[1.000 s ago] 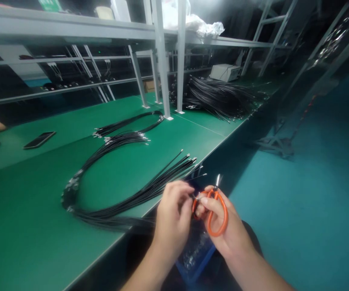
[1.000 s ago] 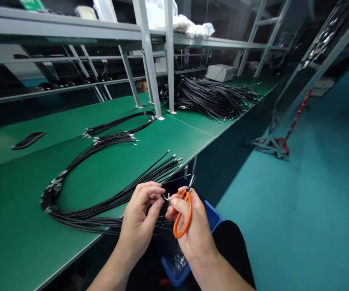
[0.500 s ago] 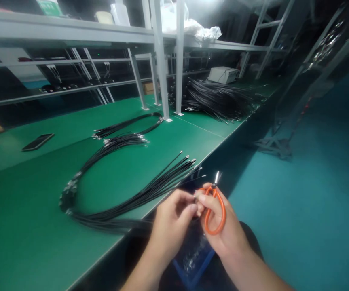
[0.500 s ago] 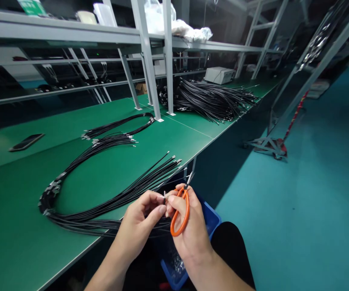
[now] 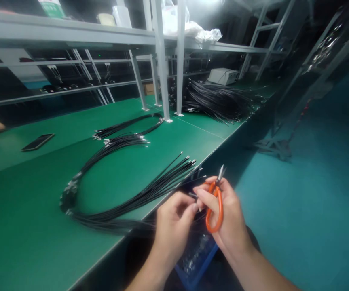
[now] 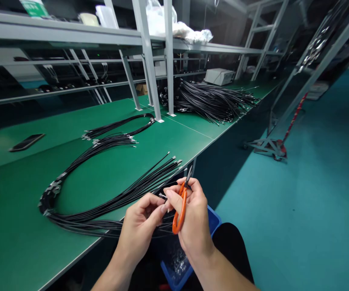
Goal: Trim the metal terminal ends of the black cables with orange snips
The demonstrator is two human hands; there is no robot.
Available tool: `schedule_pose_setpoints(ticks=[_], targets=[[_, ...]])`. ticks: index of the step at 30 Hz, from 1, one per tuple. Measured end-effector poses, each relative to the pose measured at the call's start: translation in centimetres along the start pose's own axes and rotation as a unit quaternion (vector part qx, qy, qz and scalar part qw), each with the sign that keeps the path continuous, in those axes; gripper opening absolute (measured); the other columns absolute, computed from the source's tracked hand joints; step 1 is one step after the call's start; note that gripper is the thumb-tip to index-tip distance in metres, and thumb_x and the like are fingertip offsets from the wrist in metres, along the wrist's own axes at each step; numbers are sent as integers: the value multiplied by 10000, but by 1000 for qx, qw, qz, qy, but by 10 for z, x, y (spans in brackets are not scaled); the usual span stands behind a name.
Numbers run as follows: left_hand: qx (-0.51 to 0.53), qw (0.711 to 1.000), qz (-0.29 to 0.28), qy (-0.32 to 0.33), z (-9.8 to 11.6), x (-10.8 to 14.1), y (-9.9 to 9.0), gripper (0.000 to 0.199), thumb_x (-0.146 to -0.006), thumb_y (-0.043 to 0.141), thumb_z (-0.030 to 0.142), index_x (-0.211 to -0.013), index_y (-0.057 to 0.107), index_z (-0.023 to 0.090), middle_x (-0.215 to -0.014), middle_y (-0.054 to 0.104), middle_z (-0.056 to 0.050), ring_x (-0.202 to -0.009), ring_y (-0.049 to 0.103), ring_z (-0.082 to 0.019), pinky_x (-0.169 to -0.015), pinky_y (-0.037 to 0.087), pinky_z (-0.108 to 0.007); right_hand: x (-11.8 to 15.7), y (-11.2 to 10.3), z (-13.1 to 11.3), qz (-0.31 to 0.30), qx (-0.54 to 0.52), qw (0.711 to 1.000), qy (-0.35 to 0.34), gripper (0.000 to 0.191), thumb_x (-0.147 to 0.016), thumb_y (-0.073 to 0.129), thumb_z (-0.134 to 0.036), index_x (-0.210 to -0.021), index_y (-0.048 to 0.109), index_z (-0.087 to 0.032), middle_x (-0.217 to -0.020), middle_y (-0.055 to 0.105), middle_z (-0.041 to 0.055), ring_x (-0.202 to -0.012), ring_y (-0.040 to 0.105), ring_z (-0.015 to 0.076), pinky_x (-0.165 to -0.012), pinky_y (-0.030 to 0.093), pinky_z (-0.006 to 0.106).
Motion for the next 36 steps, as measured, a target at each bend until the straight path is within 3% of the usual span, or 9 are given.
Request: schedule_pose_setpoints(ticks=[6,10,14,23,25,27,29,33,36], targets=[[68,997,-6,-30,-5,-2,-4,126,-803,631,240,-710,595,163,-615,567,34,-532,481,-83,-518,393,-185,4,-11,-4,27,115,992,-37,292,-724,722,-170,-904,500,-230,-664,592,-72,-518,501,64,-497,415,168],[72,997,-3,-42,-7,-4,-6,138,-796,639,243,-703,578,161,-585,528,51,-510,468,-74,-500,383,-179,10,-17,-23,50,251,958,-126,213,-773,667,-183,-927,530,-237,-796,647,-26,-608,555,94,-538,452,196],[62,997,-8,-34,-5,-5,-5,141,-800,636,251,-704,586,159,-613,547,40,-530,475,-77,-517,390,-184,14,-2,-35,-18,331,919,-215,244,-799,618,-130,-984,538,-267,-976,685,7,-681,601,113,-589,494,220],[79,997,-4,-22,1,-1,-5,96,-782,644,208,-700,618,165,-630,579,35,-546,496,-79,-527,409,-175,44,27,-51,-41,486,739,-465,338,-738,612,-1,-986,554,-224,-751,658,-1,-697,644,164,-647,512,259],[96,995,10,-31,-1,-2,-7,106,-785,644,218,-699,610,166,-617,570,42,-521,486,-70,-504,401,-166,48,27,-51,-45,491,719,-489,347,-748,592,13,-1004,545,-217,-738,644,2,-682,629,160,-661,511,270],[111,993,29,-32,-4,-3,-12,117,-792,645,230,-704,600,168,-602,556,51,-503,481,-62,-491,394,-160,45,18,-50,-28,496,736,-460,330,-759,581,-1,-998,551,-226,-729,621,-6,-625,596,139,-634,510,258],[112,993,43,-23,-5,-4,-17,110,-793,651,231,-717,603,170,-595,552,55,-510,497,-62,-510,408,-161,37,5,-42,-20,486,790,-373,316,-774,593,-57,-1025,552,-244,-742,611,-11,-605,582,129,-617,516,250],[90,993,73,7,-5,-6,-24,61,-798,658,224,-766,632,179,-651,590,44,-566,554,-75,-571,457,-177,34,-16,-7,-68,348,931,-89,344,-760,640,-171,-1084,549,-246,-896,656,30,-783,648,162,-700,541,266],[74,992,100,35,-2,-6,-29,33,-798,660,205,-781,640,185,-710,610,37,-582,578,-78,-580,476,-183,43,-16,16,-102,244,961,82,281,-696,706,-186,-962,615,-186,-757,661,22,-700,637,148,-647,523,233]])
Point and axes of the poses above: each hand's wrist, its own x-axis away from the middle knuckle, its own y-axis out of the palm, z = x × y, the point moved 9 cm from there along -x, towards the middle knuckle
